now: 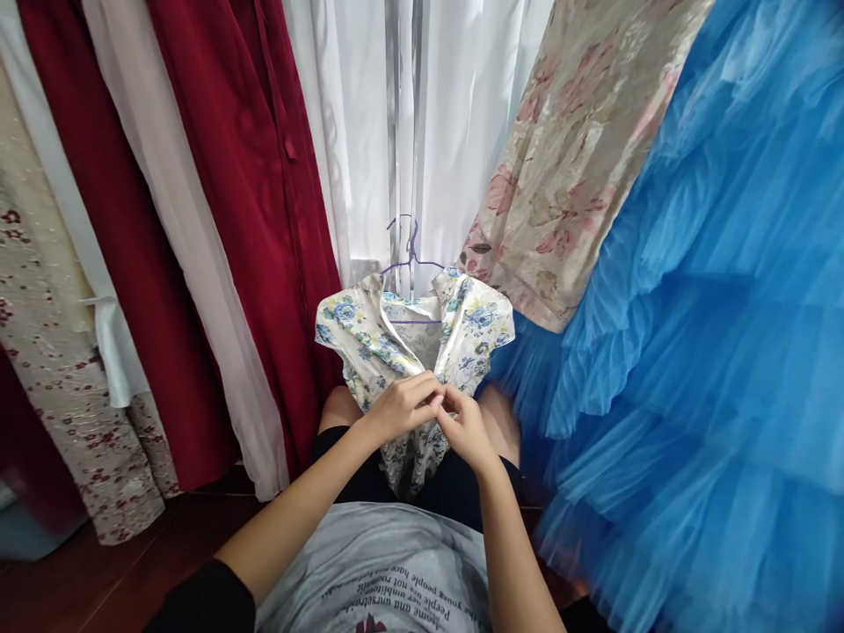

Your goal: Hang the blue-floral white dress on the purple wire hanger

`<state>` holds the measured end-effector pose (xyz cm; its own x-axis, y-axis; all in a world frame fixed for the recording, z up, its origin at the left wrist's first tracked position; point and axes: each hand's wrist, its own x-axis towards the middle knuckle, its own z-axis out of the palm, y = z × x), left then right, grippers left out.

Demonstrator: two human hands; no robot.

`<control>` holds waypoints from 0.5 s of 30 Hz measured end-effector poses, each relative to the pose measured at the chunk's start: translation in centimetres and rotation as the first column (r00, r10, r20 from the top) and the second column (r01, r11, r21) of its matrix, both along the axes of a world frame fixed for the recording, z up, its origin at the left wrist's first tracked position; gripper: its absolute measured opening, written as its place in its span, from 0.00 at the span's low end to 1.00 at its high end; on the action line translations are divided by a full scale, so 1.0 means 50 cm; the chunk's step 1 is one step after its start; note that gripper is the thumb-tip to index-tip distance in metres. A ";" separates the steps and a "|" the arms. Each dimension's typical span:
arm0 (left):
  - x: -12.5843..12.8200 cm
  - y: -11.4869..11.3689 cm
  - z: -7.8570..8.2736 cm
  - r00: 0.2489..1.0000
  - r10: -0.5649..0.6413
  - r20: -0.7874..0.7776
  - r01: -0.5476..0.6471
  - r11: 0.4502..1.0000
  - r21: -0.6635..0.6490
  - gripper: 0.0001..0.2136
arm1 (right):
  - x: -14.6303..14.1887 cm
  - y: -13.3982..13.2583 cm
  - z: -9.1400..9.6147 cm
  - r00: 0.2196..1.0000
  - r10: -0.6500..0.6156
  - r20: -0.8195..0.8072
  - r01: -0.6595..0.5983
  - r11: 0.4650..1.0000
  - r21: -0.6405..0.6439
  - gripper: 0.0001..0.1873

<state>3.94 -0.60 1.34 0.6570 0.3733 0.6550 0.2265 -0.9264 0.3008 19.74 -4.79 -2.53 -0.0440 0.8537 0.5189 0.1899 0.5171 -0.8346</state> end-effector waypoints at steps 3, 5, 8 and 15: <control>-0.008 0.009 -0.007 0.995 0.055 0.088 -0.049 0.997 -0.068 0.04 | -0.010 0.016 -0.010 0.998 0.021 -0.061 -0.022 1.000 -0.019 0.12; -0.015 0.027 -0.019 0.972 0.144 0.184 -0.120 0.984 -0.134 0.04 | -0.014 0.027 -0.019 0.993 0.037 -0.114 -0.043 0.998 -0.051 0.11; -0.028 0.079 -0.035 0.927 0.296 0.229 -0.255 0.948 -0.192 0.12 | -0.015 0.037 -0.031 0.993 0.053 -0.103 -0.063 0.993 -0.099 0.11; -0.017 0.168 -0.047 0.882 0.436 -0.180 -0.456 0.886 -0.088 0.16 | -0.014 0.041 -0.035 0.989 0.150 -0.003 -0.147 0.968 -0.202 0.12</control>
